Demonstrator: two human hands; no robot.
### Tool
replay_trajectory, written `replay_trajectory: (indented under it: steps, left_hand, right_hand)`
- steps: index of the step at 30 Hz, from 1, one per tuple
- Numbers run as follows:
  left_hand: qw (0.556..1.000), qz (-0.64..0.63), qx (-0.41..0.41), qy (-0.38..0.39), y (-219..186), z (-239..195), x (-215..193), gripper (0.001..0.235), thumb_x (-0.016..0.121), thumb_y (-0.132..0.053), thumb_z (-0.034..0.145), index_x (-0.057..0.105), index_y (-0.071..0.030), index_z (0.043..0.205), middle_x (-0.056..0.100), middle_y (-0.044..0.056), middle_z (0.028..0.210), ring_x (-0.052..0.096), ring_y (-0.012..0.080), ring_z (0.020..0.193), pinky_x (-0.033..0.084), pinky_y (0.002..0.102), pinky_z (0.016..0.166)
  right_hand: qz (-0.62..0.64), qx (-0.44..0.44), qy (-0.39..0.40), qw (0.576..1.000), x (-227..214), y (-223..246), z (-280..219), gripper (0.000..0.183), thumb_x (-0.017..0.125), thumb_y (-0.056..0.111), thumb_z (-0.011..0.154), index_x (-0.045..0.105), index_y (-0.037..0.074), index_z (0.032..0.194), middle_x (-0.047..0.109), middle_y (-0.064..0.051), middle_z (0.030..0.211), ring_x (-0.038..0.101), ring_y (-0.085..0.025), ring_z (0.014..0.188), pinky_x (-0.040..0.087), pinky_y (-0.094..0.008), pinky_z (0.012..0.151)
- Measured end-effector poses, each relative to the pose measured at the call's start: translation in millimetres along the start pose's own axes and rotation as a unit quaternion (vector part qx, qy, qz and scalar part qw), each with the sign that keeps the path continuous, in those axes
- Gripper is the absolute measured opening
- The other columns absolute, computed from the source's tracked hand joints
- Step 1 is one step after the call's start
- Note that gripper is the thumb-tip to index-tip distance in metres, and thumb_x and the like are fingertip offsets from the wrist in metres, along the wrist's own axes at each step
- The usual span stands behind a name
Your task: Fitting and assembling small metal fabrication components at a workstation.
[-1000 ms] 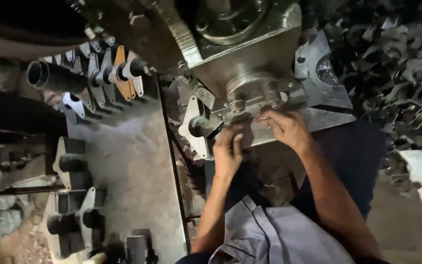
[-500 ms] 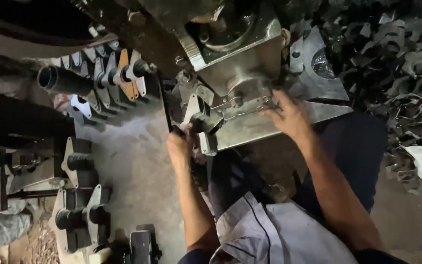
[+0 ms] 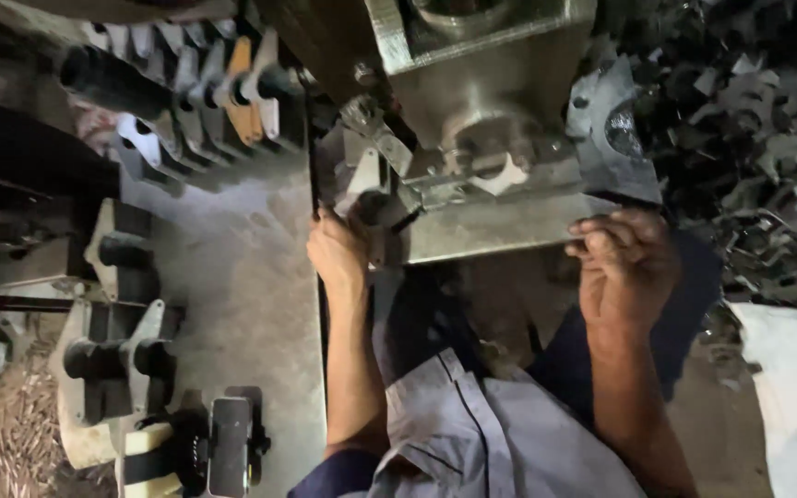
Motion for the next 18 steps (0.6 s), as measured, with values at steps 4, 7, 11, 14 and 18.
replay_trajectory:
  steps: [4,7,11,14,18]
  left_hand:
    - [0.996,-0.011,-0.034,0.081,-3,1,4,0.036,0.071,-0.031,0.094,0.066,0.004,0.1,0.071,0.029,0.087,0.069,0.0489,0.078,0.055,0.056,0.069]
    - [0.998,-0.049,-0.008,0.042,-14,-10,-17,0.034,0.071,-0.023,0.093,0.066,0.006,0.11,0.068,0.033,0.103,0.068,0.0498,0.081,0.054,0.054,0.07]
    - [0.994,-0.109,0.016,-0.025,-27,-12,-40,0.031,0.068,-0.017,0.097,0.065,0.005,0.118,0.068,0.028,0.114,0.068,0.0472,0.095,0.055,0.05,0.079]
    - [0.991,-0.13,0.021,-0.03,-36,-21,-54,0.027,0.069,-0.014,0.098,0.065,0.003,0.118,0.067,0.026,0.119,0.068,0.0454,0.097,0.055,0.048,0.08]
    - [0.967,-0.238,0.075,-0.059,-60,-39,-77,0.024,0.069,-0.002,0.095,0.064,0.004,0.118,0.067,0.023,0.115,0.069,0.0401,0.099,0.057,0.042,0.082]
  right_hand:
    - [0.173,0.072,0.022,0.982,-1,0,-9,0.026,0.072,-0.011,0.097,0.067,0.002,0.119,0.072,-0.014,0.105,0.07,-0.026,0.101,0.059,-0.038,0.083]
    - [0.251,0.144,0.046,0.956,2,-3,-23,0.033,0.073,-0.009,0.094,0.066,0.004,0.124,0.072,-0.011,0.105,0.069,-0.025,0.101,0.058,-0.036,0.087]
    - [0.282,0.2,0.036,0.938,11,-4,-35,0.039,0.073,-0.007,0.094,0.064,0.004,0.13,0.073,-0.012,0.105,0.069,-0.025,0.1,0.058,-0.035,0.087]
    - [0.269,0.216,0.028,0.938,18,4,-50,0.043,0.073,-0.006,0.096,0.062,0.002,0.136,0.074,-0.013,0.11,0.07,-0.027,0.105,0.059,-0.035,0.089]
    - [0.265,0.225,0.037,0.937,36,18,-61,0.049,0.07,-0.002,0.101,0.054,-0.001,0.147,0.073,-0.017,0.124,0.068,-0.031,0.12,0.057,-0.04,0.1]
Point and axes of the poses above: each hand's wrist, its own z-axis towards the middle knuckle, its own x-axis out of the palm, y = z × x, the point moved 2 cm from there along z, towards the middle knuckle
